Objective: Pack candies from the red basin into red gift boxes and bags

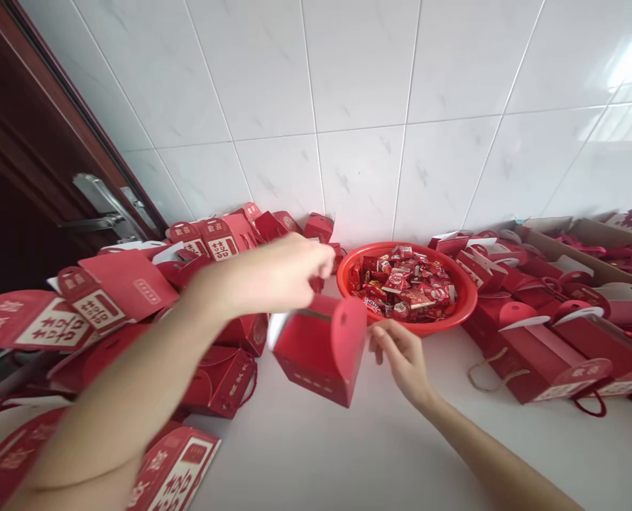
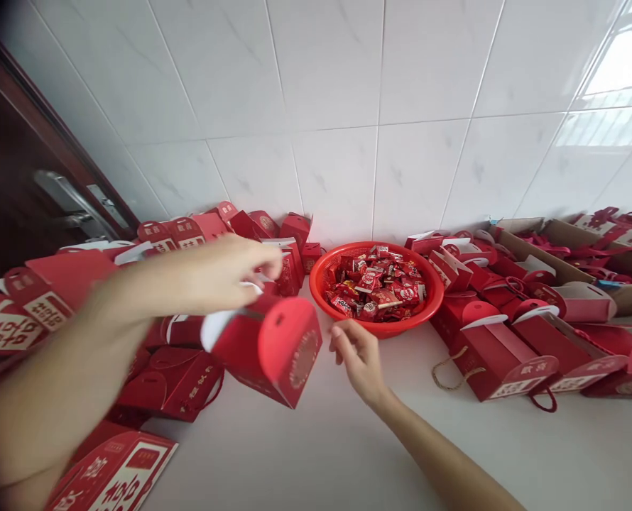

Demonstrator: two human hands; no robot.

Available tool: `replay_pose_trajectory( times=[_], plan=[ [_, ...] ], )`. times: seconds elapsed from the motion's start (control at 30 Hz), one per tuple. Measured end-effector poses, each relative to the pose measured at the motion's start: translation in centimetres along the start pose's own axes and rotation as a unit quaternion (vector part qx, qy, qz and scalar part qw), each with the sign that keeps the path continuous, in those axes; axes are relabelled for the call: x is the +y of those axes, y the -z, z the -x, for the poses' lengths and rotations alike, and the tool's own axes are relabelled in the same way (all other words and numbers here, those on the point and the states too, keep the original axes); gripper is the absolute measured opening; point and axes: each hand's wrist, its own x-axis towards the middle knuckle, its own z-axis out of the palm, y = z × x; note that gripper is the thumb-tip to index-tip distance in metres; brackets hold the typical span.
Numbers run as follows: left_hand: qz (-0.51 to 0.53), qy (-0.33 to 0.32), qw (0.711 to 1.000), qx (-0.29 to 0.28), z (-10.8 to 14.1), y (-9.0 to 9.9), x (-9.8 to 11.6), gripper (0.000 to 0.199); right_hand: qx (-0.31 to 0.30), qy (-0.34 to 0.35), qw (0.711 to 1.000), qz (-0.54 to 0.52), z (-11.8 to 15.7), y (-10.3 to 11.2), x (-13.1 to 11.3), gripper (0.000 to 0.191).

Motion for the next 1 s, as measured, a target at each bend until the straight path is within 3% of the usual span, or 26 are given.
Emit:
replay_pose_trajectory(
  times=[0.07, 0.13, 0.2, 0.33, 0.43, 0.53, 0.63, 0.8, 1.0],
  plan=[
    [-0.011, -0.052, 0.996, -0.076, -1.9, -1.3, 4.6, 0.024, 0.064, 0.054, 0.996, 0.011, 0.0, 1.4, -1.2, 0.029],
    [0.006, -0.053, 0.992, -0.112, -3.4, -3.5, 6.1, 0.026, 0.107, 0.112, 0.987, 0.051, 0.3, 2.5, -2.1, 0.022],
    [0.038, -0.044, 0.991, -0.121, -4.6, -5.8, 5.9, 0.024, 0.100, 0.175, 0.973, 0.110, 0.6, 3.1, -2.7, 0.016],
    [0.107, -0.046, 0.984, -0.137, -5.8, -9.1, 4.5, 0.022, -0.016, 0.265, 0.932, 0.247, 0.7, 3.1, -2.9, 0.025],
    [0.137, -0.050, 0.979, -0.143, -5.7, -10.9, 3.7, 0.023, -0.071, 0.280, 0.905, 0.312, 0.7, 2.9, -2.3, 0.029],
    [0.145, -0.050, 0.979, -0.135, -5.6, -12.4, 2.5, 0.024, -0.089, 0.275, 0.898, 0.333, 0.7, 3.0, -1.7, 0.018],
    [0.140, -0.062, 0.980, -0.129, -5.5, -13.2, 1.5, 0.030, -0.090, 0.261, 0.905, 0.323, 0.7, 3.1, -1.6, 0.015],
    [0.116, -0.077, 0.974, -0.177, -5.0, -12.9, 1.4, 0.037, -0.085, 0.268, 0.906, 0.316, 0.5, 3.1, -1.7, 0.017],
    [0.154, -0.111, 0.967, -0.168, -4.7, -12.2, 1.2, 0.010, -0.089, 0.273, 0.876, 0.388, 0.6, 3.2, -2.5, 0.003]
  ],
)
